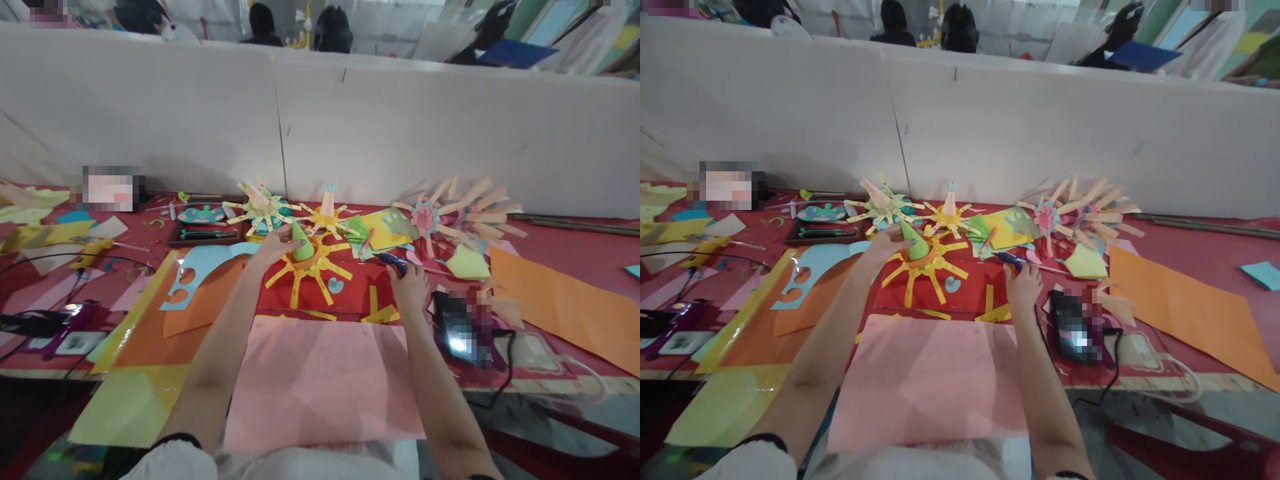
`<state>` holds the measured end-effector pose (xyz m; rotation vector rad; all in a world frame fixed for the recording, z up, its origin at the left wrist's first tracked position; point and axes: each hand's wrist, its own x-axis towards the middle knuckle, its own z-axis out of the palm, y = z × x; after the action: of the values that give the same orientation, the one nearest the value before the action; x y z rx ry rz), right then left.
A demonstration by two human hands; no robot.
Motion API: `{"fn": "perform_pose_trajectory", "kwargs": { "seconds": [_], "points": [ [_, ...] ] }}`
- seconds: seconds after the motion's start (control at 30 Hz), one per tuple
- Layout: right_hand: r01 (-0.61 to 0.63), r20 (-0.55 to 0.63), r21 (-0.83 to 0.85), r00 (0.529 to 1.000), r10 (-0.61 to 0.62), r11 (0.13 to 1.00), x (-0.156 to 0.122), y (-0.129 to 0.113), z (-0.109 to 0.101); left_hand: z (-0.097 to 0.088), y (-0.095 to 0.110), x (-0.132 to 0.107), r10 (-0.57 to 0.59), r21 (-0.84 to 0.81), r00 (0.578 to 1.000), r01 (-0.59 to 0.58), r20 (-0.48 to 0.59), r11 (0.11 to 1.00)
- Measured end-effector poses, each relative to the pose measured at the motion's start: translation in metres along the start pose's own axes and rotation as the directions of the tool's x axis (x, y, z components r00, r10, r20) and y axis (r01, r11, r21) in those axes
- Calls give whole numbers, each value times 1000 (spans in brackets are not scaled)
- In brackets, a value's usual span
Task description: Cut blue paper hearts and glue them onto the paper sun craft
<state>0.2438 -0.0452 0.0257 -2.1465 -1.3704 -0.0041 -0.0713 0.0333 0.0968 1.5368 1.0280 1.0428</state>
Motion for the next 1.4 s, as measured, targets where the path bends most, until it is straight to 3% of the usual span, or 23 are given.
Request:
{"fn": "perform_pose_trajectory", "kwargs": {
  "seconds": [0.1,0.2,0.27,0.37,0.4,0.47,0.53,0.63,0.8,0.97,1.03,1.1,1.23,1.4],
  "points": [
    [54,52,374,995,-80,926,-2,-22,3,1,16,1,33,-29,997,-31,65,999],
    [-144,355,643,926,-126,752,-6,-49,8,6,25,1,74,-10,985,-74,157,997],
    [-307,515,702,842,-160,642,-11,-62,12,10,25,0,74,-9,970,-74,230,997],
    [-485,641,722,738,-212,494,-22,-70,20,14,16,-7,28,39,948,-42,318,998],
    [-520,662,717,716,-221,464,-25,-70,23,15,11,-11,2,88,951,-31,311,996],
    [-556,685,704,697,-213,442,-31,-67,30,18,0,-21,-46,209,982,7,183,978],
    [-566,688,697,701,-188,441,-36,-63,37,23,-9,-34,-89,264,996,89,-13,960],
    [-564,679,699,715,-164,439,-39,-61,44,37,-20,-49,-120,267,966,181,-227,947],
    [-524,647,728,739,-188,443,-41,-70,39,64,-26,-49,8,328,931,121,-364,937],
    [-346,535,783,798,-277,516,-40,-68,23,64,-23,-37,-64,221,868,196,-492,956],
    [-233,471,763,839,-272,604,-36,-61,21,55,-17,-33,-54,148,872,143,-486,979],
    [-132,429,686,868,-252,715,-33,-53,21,46,-11,-28,5,112,902,48,-432,993],
    [28,435,434,869,-237,900,-35,-48,31,36,-4,-20,74,185,949,-17,-306,983],
    [221,386,265,868,-313,939,-51,-59,42,35,-11,-18,36,248,988,2,-149,969]
  ]
}}
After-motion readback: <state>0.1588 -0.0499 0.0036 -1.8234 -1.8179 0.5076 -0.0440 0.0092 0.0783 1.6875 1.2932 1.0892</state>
